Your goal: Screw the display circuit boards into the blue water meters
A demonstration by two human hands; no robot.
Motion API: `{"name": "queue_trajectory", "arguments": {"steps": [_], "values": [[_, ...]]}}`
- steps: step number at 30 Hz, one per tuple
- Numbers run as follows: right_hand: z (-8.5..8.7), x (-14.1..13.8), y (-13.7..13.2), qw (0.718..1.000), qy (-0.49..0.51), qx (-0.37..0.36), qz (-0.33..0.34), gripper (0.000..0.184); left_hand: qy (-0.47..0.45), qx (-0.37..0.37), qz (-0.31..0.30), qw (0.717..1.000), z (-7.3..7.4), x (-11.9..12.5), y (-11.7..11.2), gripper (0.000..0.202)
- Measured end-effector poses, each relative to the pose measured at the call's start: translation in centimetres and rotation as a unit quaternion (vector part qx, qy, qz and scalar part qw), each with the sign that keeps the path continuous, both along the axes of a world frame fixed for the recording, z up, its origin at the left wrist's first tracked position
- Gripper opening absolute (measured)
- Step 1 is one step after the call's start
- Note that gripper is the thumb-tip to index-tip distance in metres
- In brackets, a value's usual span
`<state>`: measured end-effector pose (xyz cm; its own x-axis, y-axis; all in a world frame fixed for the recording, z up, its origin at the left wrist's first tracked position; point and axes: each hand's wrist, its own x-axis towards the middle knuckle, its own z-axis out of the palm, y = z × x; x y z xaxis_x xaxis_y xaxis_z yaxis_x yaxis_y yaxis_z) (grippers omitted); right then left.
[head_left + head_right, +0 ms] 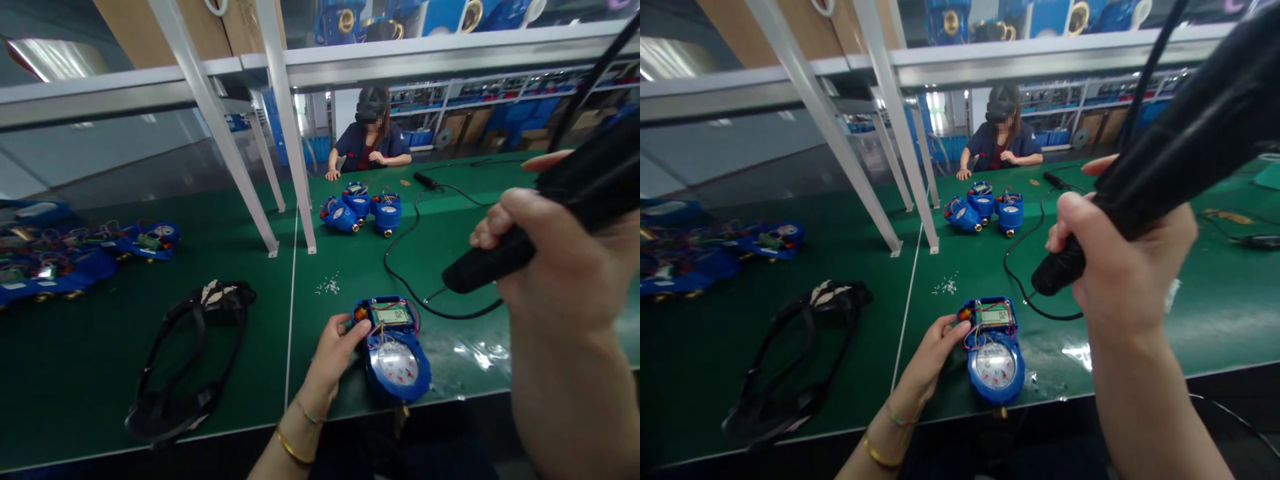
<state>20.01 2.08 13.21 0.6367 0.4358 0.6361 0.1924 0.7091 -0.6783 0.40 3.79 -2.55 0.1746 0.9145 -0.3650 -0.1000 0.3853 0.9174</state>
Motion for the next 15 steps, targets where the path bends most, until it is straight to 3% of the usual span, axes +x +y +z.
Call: {"name": "queue_trajectory", "arguments": {"steps": [6,15], "values": [[-2.6,-0.9,1.8,0.998,0.005,-0.04,0.052,0.029,-0.013,-0.027,-0.028,0.999,-0.6,1.2,0.3,0.052],[-3.4,-1.1,2.1,0.996,-0.02,-0.067,0.051,0.03,0.002,-0.026,-0.056,0.998,-1.4,1.1,0.3,0.044]]}}
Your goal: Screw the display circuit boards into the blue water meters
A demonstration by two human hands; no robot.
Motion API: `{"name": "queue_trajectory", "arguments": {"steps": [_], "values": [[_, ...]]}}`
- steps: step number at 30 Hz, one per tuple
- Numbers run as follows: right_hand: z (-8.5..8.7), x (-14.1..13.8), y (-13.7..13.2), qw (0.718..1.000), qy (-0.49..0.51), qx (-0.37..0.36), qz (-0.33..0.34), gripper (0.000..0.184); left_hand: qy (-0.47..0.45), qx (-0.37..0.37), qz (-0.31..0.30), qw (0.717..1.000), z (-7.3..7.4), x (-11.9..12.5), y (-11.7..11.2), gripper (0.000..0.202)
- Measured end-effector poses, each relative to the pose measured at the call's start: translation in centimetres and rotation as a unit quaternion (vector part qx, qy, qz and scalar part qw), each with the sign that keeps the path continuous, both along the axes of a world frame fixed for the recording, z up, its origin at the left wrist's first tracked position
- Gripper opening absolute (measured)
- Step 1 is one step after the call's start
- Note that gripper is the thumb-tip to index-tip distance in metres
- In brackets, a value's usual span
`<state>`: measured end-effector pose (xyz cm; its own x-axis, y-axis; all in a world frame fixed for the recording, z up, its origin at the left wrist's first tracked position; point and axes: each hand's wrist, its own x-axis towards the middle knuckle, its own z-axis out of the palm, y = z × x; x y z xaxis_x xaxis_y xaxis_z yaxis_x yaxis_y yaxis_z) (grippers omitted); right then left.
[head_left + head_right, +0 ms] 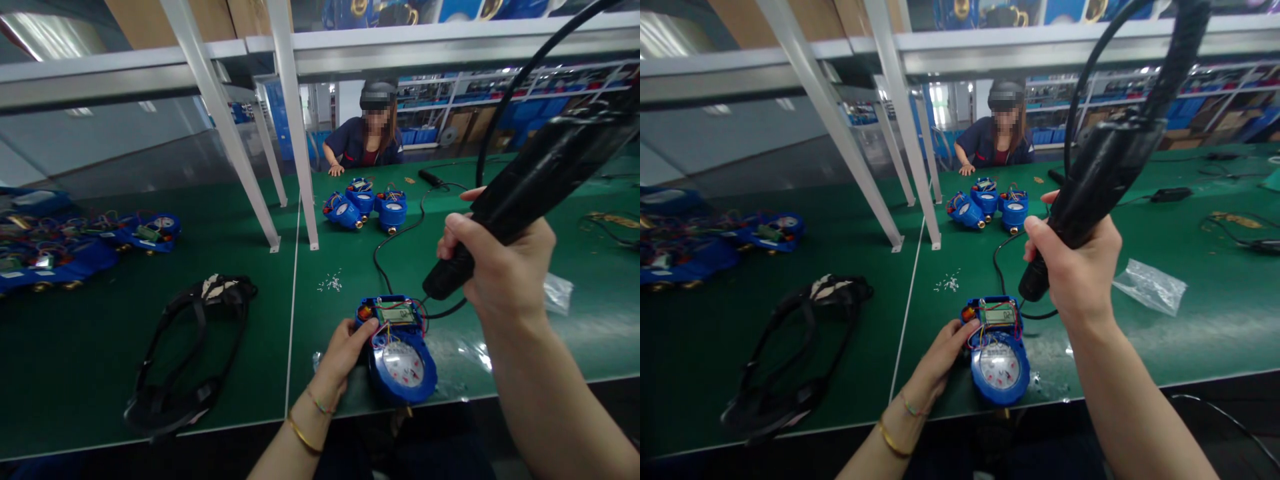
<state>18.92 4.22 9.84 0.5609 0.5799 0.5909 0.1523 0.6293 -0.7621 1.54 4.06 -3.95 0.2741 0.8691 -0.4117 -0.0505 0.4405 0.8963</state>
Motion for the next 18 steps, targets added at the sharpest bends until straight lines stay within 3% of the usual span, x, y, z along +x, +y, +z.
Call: {"name": "queue_trajectory", "arguments": {"steps": [8,18], "values": [[-1.1,-0.2,0.1,0.999,-0.036,-0.031,-0.009,0.023,-0.049,0.011,-0.084,0.995,0.4,0.0,0.0,0.05],[-1.6,0.2,0.2,0.998,-0.04,-0.042,0.039,0.024,-0.04,0.017,-0.04,0.998,0.5,0.8,-0.4,0.04]]}}
